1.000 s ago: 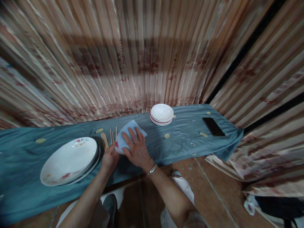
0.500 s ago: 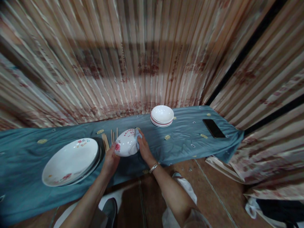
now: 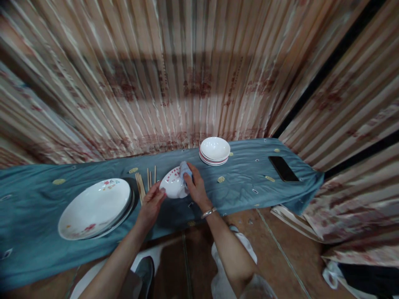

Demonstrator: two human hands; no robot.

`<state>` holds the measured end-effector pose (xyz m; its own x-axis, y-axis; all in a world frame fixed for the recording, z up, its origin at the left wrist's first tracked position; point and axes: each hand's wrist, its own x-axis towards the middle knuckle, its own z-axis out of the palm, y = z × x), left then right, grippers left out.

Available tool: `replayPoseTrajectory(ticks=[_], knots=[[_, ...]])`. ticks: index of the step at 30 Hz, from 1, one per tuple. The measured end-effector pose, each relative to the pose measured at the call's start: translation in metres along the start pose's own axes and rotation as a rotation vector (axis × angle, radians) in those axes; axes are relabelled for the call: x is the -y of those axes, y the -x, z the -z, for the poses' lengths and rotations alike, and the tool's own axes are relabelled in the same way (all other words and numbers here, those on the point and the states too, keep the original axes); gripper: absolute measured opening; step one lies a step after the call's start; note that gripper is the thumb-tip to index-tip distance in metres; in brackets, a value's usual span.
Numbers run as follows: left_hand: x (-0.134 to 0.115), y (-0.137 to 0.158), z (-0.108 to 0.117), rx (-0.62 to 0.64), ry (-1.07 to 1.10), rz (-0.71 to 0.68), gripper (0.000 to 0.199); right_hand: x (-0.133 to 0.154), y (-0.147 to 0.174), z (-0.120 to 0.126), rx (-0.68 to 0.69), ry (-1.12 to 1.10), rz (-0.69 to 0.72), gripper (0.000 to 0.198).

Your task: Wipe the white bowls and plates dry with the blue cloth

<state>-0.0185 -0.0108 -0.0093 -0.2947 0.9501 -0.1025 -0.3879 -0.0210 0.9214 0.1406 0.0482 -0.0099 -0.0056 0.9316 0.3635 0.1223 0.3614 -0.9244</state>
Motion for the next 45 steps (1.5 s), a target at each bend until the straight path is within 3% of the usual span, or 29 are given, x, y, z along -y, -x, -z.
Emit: replayPoseTrajectory(ticks=[5,8,15,18,26,36,45], knots=[[-0.014,0.005,-0.006,0.034,-0.151,-0.121,0.039,0.007,0.002,-0.002,0.081,0.122,0.119,0.049],[-0.017,0.005,-0.010,0.026,-0.181,-0.123,0.036,0.011,0.005,-0.004,0.121,0.183,0.166,0.048],[-0.015,0.005,-0.009,-0.035,-0.121,-0.117,0.024,0.036,0.024,-0.017,0.271,0.475,0.408,0.051],[-0.015,0.005,-0.007,-0.015,-0.046,-0.109,0.023,0.045,0.029,-0.020,0.349,0.549,0.450,0.049],[-0.012,0.001,-0.007,-0.018,-0.053,-0.072,0.025,0.024,0.018,-0.013,0.242,0.332,0.283,0.050],[-0.008,-0.002,0.001,-0.051,0.039,-0.039,0.033,-0.009,0.010,-0.020,0.085,-0.183,-0.150,0.057],[-0.010,-0.002,0.003,-0.099,0.083,-0.001,0.039,-0.024,0.012,-0.028,0.049,-0.348,-0.248,0.059]])
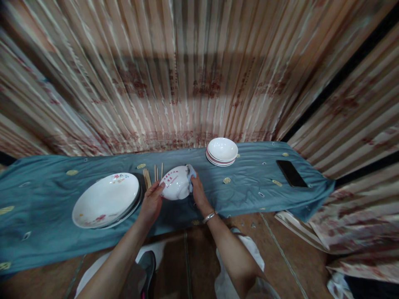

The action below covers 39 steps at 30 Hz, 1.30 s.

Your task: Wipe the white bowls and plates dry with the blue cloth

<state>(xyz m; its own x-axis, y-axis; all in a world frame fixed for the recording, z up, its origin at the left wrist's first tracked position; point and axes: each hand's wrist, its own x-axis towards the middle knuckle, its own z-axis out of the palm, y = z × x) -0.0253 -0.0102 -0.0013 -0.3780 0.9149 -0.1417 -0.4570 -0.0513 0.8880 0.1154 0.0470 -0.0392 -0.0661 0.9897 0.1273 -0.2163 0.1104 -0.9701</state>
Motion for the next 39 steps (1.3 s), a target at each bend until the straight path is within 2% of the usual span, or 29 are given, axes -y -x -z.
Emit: replayPoseTrajectory(ticks=[4,9,16,21,25,30,34,39], knots=[[-0.009,0.001,0.001,0.049,-0.044,-0.026,0.037,0.012,0.001,-0.001,-0.019,0.056,-0.004,0.052],[-0.019,0.002,0.003,0.101,-0.118,0.006,0.033,0.027,0.001,-0.001,-0.016,0.146,0.004,0.052],[-0.011,0.005,0.001,0.047,-0.077,0.037,0.028,0.043,0.017,-0.006,0.101,0.465,0.312,0.051],[-0.012,0.007,0.000,-0.038,-0.092,0.051,0.034,0.050,0.034,-0.012,0.259,0.725,0.535,0.054],[-0.018,0.007,-0.001,0.022,-0.133,0.041,0.036,0.052,0.038,-0.013,0.335,0.800,0.597,0.056],[-0.015,0.005,-0.002,0.077,-0.091,0.044,0.042,0.046,0.029,-0.008,0.265,0.659,0.484,0.052],[-0.010,0.001,0.001,0.068,-0.030,0.059,0.042,0.033,0.018,-0.007,0.141,0.407,0.280,0.055],[-0.008,-0.005,0.008,0.063,0.078,0.087,0.032,0.014,0.002,-0.006,0.035,0.129,0.021,0.062]])
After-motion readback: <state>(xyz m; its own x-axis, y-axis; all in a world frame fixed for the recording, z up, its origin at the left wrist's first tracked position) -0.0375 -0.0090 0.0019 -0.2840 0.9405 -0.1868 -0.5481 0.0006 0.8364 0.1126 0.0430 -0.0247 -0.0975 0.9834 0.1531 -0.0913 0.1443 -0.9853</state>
